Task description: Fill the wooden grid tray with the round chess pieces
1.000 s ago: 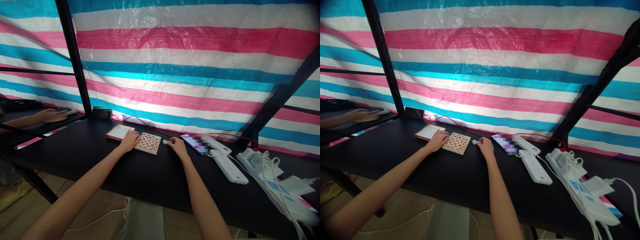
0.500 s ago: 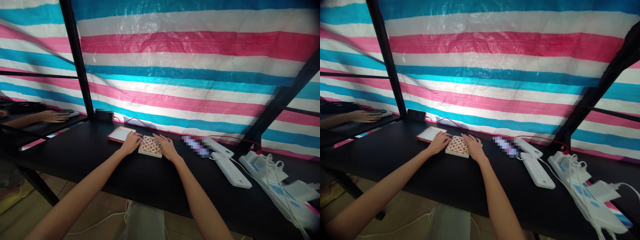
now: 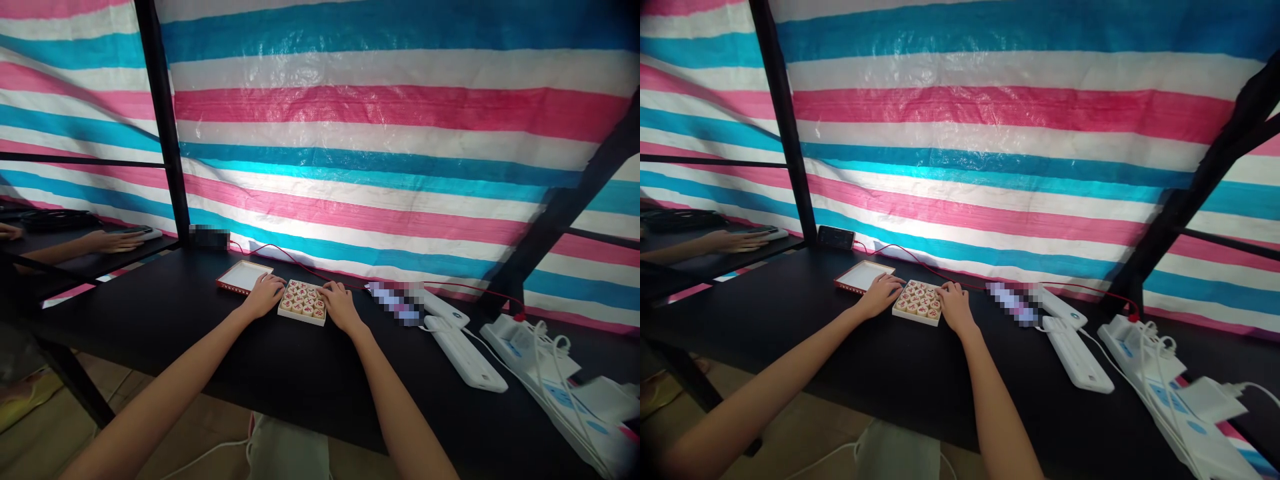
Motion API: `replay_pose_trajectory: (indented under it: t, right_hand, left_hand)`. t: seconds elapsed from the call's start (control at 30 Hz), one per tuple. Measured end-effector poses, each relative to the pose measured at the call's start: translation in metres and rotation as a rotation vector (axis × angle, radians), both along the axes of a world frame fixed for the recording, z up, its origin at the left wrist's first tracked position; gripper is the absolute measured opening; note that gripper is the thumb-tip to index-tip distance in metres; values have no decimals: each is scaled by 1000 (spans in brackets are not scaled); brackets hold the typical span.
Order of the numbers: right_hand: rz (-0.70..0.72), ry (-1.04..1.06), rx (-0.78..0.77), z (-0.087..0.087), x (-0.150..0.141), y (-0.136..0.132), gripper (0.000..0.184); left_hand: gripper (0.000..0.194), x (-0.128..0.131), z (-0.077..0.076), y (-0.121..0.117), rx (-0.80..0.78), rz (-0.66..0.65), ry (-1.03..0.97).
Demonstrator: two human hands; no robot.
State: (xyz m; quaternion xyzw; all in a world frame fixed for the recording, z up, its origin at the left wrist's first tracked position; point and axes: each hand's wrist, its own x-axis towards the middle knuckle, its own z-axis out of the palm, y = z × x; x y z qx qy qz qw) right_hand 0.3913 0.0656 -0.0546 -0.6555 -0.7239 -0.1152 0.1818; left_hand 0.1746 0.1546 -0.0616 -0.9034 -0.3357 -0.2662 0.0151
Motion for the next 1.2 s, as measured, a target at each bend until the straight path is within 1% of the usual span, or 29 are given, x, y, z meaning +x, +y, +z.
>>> replay_pose_trajectory:
  t: [0.13, 0.23, 0.4, 0.47, 0.57, 0.63, 0.73, 0.9, 1.0, 1.13, 1.2]
  right_hand:
    - [-9, 93, -7, 0, 2, 0, 22]
    - [19, 194, 44, -1, 4, 2, 16]
    - [59, 519, 198, -1, 15, 8, 15]
    - [23, 635, 232, 0, 25, 9, 16]
    - [-118, 736, 177, 0, 41, 7, 18]
    - [-182, 747, 117, -2, 50, 6, 18]
    - [-217, 738, 52, -6, 56, 5, 15]
    - [-303, 725, 10, -9, 65, 9, 20]
    - [-346, 700, -34, -12, 71, 8, 19]
    - [-359, 629, -85, -18, 70, 7, 14]
    - [-371, 586, -76, -20, 66, 7, 17]
  left_hand:
    - [31, 0, -1, 1, -11, -9, 7]
    - [32, 0, -1, 2, -11, -17, 8]
    - [33, -1, -1, 2, -12, -16, 9]
    - [34, -1, 0, 2, -18, -14, 14]
    - [35, -1, 1, 1, -22, -11, 16]
    - [34, -1, 1, 1, -22, -14, 17]
    - [34, -1, 0, 2, -23, -17, 22]
    - [35, -1, -1, 2, -25, -19, 33]
    - [37, -1, -1, 2, -24, -18, 38]
    - [35, 0, 0, 3, -32, -21, 46]
    - [34, 0, 0, 3, -37, -24, 49]
